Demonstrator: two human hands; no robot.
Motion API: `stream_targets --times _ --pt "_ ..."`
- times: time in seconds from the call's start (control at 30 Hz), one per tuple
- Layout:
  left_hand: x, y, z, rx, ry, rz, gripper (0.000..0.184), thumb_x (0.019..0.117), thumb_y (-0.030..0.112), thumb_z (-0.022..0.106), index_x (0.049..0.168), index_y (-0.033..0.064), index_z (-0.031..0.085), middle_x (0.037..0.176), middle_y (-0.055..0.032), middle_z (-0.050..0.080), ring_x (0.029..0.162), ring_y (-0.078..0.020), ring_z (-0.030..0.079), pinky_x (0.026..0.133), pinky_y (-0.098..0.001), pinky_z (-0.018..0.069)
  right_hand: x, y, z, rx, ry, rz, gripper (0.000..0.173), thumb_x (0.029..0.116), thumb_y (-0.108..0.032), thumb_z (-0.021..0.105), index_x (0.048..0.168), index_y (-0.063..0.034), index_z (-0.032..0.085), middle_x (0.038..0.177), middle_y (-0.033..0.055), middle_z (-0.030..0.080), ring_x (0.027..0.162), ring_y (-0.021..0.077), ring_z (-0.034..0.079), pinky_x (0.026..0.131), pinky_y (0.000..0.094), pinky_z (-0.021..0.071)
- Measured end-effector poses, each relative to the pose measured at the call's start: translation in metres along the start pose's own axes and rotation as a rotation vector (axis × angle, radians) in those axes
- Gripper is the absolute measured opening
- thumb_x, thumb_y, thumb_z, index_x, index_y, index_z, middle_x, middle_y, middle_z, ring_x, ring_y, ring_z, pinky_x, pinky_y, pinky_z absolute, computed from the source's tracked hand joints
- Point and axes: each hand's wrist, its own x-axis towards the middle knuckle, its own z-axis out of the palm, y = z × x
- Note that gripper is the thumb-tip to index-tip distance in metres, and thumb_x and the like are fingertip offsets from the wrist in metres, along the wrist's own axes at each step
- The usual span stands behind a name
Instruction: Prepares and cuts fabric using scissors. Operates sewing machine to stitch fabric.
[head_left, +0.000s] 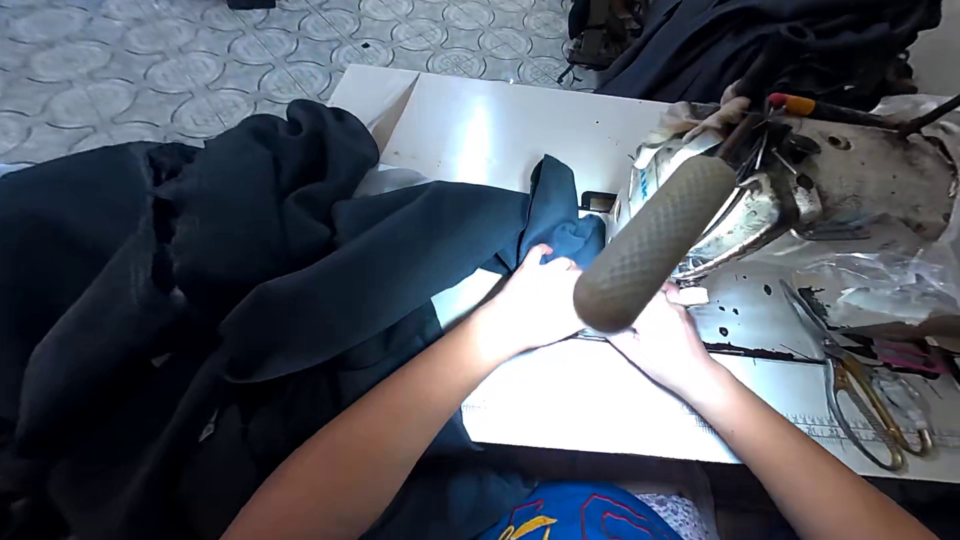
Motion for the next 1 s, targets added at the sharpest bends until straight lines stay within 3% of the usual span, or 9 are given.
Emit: stream_targets --times 0.13,0.3,0.43,0.5,0.6,0.67,0.83,0.93,1.0 --pt "0.013 -0.018 0.019 -0.008 0.203 0.021 0.034 0.1014 0.024 0.049 0.097 0.0098 0.079 0.113 -0.0062 0.075 0.119 -0.0277 0.065 0.111 -0.064 0.0299 0.018 0.0 -0.007 0.079 -0.18 0.235 0.025 0.0965 -0.019 0.064 0.105 -0.0006 0.077 0.103 0.0199 0.074 0.102 0.0374 0.07 0.091 0.0565 0.0515" --pt "0.015 -0.014 0.025 0.064 0.33 -0.001 0.023 0.0981 0.017 0.057 0.107 0.0127 0.077 0.116 -0.0067 0.073 0.118 -0.027 0.064 0.111 -0.0589 0.0361 0.012 0.021 0.02 0.042 0.036 0.064 0.021 0.091 -0.016 0.064 0.096 -0.0026 0.079 0.095 0.0146 0.076 0.094 0.0303 0.073 0.088 0.0448 0.0559" --pt "-0.019 -0.004 -0.029 -0.574 -0.065 0.18 0.012 0.0899 0.008 0.067 0.097 -0.0005 0.073 0.091 -0.0051 0.069 0.087 -0.0053 0.061 0.081 -0.0213 0.0492 0.016 0.012 0.009 0.238 0.049 0.195 0.022 0.0911 -0.016 0.066 0.096 0.0032 0.077 0.096 0.0168 0.075 0.094 0.0214 0.069 0.087 0.0328 0.0533" --pt "-0.022 -0.012 -0.031 -0.488 -0.171 0.029 0.023 0.0935 0.011 0.068 0.111 -0.0036 0.071 0.104 -0.0142 0.069 0.098 -0.0186 0.062 0.089 -0.036 0.05 0.021 0.007 0.002 0.332 0.043 0.321 0.023 0.0921 -0.014 0.068 0.098 0.0071 0.075 0.096 0.0169 0.074 0.09 0.0109 0.067 0.084 0.0222 0.0509" --pt "0.013 -0.049 0.017 -0.135 0.091 -0.32 0.048 0.0944 0.042 0.069 0.119 0.0008 0.069 0.12 -0.0231 0.068 0.119 -0.0419 0.061 0.1 -0.0664 0.044 0.022 0.007 0.0 0.392 0.041 0.339 0.02 0.0923 -0.011 0.067 0.098 0.0078 0.073 0.096 0.0147 0.073 0.091 0.003 0.063 0.084 0.0158 0.0472" --pt "0.02 -0.044 0.009 -0.02 0.174 -0.37 0.044 0.0945 0.043 0.07 0.114 0.0039 0.071 0.117 -0.0206 0.07 0.116 -0.0401 0.065 0.097 -0.0641 0.0484 0.02 0.012 0.005 0.446 0.027 0.206 0.019 0.091 -0.01 0.066 0.099 0.0062 0.073 0.101 0.014 0.073 0.097 0.0046 0.064 0.089 0.0161 0.0485" --pt "-0.011 -0.023 -0.033 -0.157 0.114 -0.045 0.018 0.0936 0.008 0.065 0.079 -0.0032 0.066 0.078 -0.016 0.065 0.08 -0.0284 0.064 0.074 -0.0472 0.0492 0.015 0.012 0.016 0.296 -0.04 -0.151 0.021 0.0965 -0.021 0.062 0.099 -0.0052 0.075 0.102 0.0124 0.075 0.106 0.0273 0.069 0.103 0.0464 0.0465" --pt "-0.016 -0.015 -0.028 -0.016 0.111 -0.269 0.026 0.099 0.02 0.064 0.109 -0.0029 0.071 0.102 -0.0235 0.071 0.102 -0.04 0.068 0.09 -0.059 0.0523 0.016 0.002 0.009 0.278 -0.042 -0.104 0.021 0.0955 -0.019 0.063 0.098 -0.0011 0.073 0.096 0.0154 0.074 0.097 0.0297 0.07 0.098 0.0474 0.0482" --pt "-0.007 -0.015 -0.019 0.06 0.161 -0.361 0.031 0.0973 0.028 0.067 0.115 0.0022 0.071 0.107 -0.0233 0.071 0.108 -0.0431 0.067 0.09 -0.0641 0.0505 0.019 -0.003 0.003 0.314 -0.101 0.019 0.026 0.0955 -0.02 0.064 0.109 0.0005 0.072 0.099 0.0158 0.073 0.097 0.0282 0.068 0.094 0.0463 0.0494"
